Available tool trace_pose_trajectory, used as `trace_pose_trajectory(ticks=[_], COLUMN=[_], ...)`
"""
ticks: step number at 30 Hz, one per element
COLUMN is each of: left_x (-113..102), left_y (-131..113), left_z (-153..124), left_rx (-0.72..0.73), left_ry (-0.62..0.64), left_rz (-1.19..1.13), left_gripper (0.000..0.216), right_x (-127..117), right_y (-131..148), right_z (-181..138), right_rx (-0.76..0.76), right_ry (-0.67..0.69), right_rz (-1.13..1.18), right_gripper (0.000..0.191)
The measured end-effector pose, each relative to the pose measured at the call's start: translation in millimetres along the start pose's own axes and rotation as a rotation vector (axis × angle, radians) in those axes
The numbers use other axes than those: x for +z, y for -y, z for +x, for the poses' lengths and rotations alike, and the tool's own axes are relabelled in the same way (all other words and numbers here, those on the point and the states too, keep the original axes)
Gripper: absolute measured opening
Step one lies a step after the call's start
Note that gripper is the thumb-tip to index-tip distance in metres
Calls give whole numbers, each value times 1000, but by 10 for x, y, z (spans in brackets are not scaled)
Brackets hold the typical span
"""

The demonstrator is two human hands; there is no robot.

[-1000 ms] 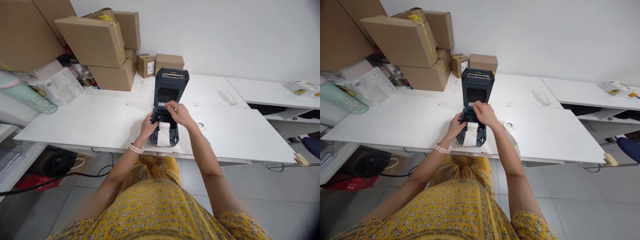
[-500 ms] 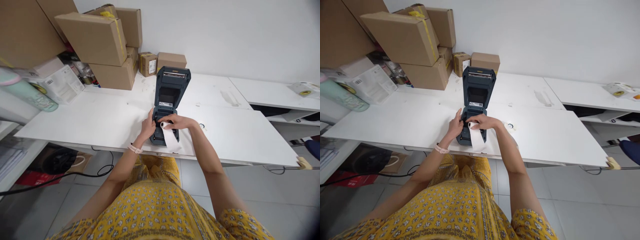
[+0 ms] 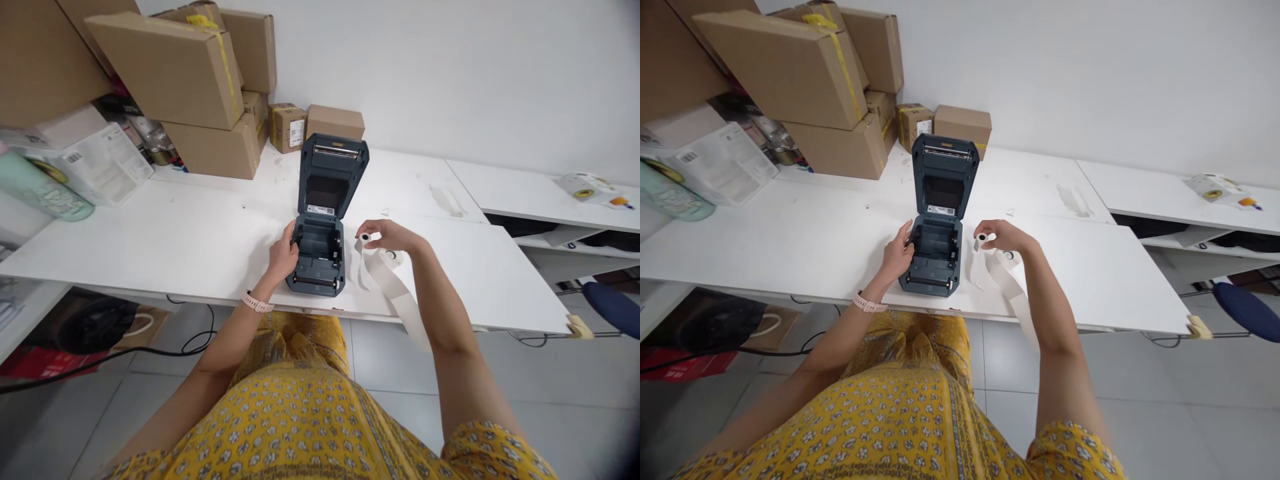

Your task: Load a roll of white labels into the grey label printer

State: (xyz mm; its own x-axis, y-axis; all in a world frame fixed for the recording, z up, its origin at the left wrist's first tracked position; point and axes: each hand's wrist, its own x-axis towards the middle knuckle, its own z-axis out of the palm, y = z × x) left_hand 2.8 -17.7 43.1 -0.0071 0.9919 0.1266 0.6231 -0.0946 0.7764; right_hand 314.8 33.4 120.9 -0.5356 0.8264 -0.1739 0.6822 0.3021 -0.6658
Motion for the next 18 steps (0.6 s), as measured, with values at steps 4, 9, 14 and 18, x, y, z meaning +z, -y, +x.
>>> trace_pose_trajectory(ticks=[4, 9, 14, 18], left_x=[-13, -22, -33, -31], left_y=[-5, -4, -32, -56], left_z=[-2, -4, -12, -13], left_rx=[2, 0, 6, -13], left_ry=[8, 14, 21, 3], left_rz=[-14, -4, 18, 26], left_gripper=[67, 65, 64, 65], right_x=[269, 273, -157, -76], right_y=[-143, -192, -580, -956], right_z=[247, 174, -366, -712], right_rx=[66, 34, 56, 198], right_ry=[62, 73, -140, 15], right_rz=[-55, 78, 312, 246], right_gripper=[34, 42, 50, 74])
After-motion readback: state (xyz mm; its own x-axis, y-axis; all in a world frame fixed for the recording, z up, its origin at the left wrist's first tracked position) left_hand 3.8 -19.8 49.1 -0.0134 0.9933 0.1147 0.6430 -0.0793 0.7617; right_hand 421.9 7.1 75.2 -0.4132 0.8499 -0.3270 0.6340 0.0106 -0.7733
